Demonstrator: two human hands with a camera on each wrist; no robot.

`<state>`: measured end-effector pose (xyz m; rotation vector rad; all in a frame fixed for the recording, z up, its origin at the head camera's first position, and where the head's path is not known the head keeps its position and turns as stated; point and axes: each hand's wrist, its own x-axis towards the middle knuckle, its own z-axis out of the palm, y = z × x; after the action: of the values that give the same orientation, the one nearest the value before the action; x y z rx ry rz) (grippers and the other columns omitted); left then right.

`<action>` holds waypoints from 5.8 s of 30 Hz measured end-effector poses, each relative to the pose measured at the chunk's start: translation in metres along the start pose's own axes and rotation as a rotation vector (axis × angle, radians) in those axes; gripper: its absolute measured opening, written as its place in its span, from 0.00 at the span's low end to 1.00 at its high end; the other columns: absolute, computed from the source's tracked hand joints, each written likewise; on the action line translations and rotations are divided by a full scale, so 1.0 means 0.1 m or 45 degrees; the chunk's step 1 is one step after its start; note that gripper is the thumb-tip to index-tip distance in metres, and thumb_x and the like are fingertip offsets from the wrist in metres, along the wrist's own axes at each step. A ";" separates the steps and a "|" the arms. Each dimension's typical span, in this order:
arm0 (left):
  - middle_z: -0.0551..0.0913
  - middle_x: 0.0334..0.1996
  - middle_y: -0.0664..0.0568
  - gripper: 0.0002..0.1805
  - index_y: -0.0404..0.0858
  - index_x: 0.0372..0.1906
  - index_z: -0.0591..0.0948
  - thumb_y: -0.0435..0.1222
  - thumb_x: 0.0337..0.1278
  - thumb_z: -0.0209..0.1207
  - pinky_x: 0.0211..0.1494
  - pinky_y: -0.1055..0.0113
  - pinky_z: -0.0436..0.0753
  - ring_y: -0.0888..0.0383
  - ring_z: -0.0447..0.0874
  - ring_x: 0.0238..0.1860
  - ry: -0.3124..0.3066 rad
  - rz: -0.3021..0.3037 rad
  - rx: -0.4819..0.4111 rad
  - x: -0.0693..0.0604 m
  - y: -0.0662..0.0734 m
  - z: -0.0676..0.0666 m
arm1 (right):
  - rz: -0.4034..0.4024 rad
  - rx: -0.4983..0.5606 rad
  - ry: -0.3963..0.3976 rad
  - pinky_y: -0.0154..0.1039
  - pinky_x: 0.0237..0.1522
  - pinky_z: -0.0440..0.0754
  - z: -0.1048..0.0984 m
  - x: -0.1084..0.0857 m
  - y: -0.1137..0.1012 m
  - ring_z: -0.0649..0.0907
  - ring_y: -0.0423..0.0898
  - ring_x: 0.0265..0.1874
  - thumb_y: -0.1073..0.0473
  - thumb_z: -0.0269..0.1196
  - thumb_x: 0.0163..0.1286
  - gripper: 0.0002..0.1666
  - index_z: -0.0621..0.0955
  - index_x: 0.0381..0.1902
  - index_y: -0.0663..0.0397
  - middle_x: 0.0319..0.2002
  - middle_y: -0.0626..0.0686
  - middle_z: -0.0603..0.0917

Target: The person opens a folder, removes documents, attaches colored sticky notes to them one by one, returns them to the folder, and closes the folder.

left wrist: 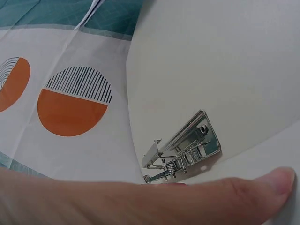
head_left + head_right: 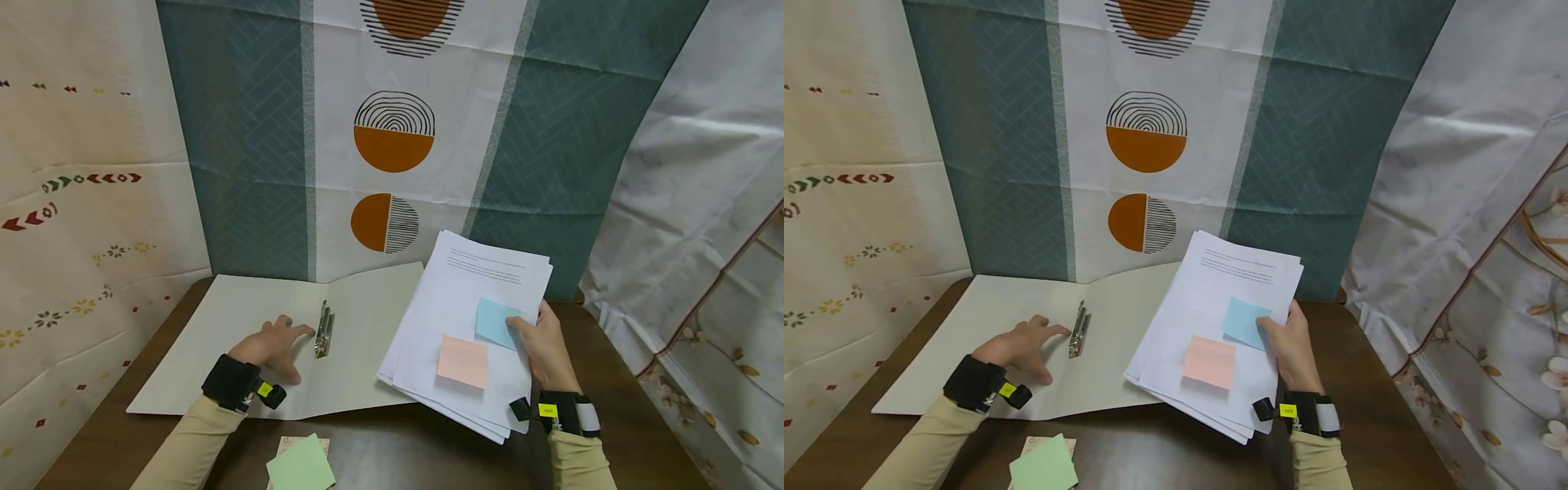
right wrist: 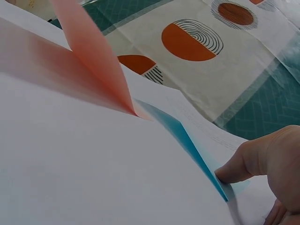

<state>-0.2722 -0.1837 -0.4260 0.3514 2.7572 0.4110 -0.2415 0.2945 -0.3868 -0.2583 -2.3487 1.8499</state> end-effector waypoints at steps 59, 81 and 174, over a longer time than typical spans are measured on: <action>0.62 0.84 0.36 0.50 0.59 0.81 0.79 0.60 0.49 0.83 0.78 0.06 0.47 0.27 0.50 0.90 0.057 0.138 0.210 0.00 0.75 0.45 | 0.175 -0.305 -0.267 0.78 0.86 0.58 0.54 0.21 0.70 0.69 0.71 0.79 0.67 0.61 0.80 0.46 0.58 0.90 0.61 0.89 0.70 0.61; 0.63 0.84 0.36 0.50 0.58 0.80 0.80 0.60 0.48 0.84 0.79 0.07 0.46 0.27 0.50 0.90 0.051 0.104 0.210 0.02 0.80 0.47 | 0.224 -0.580 -0.267 0.61 0.67 0.90 0.36 0.16 0.52 0.82 0.66 0.62 0.51 0.61 0.84 0.44 0.64 0.84 0.75 0.75 0.77 0.75; 0.62 0.85 0.35 0.52 0.59 0.82 0.77 0.62 0.50 0.82 0.78 0.07 0.50 0.27 0.51 0.90 0.028 0.074 0.233 0.05 0.78 0.47 | -0.450 -1.499 -1.078 0.88 0.77 0.64 1.09 -0.65 0.13 0.56 0.74 0.90 0.43 0.95 0.43 0.76 0.66 0.86 0.24 0.91 0.55 0.59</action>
<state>-0.2453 -0.0986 -0.4444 0.4753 2.8191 0.1776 -0.2011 0.1793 -0.4253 0.9434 -3.4026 0.1992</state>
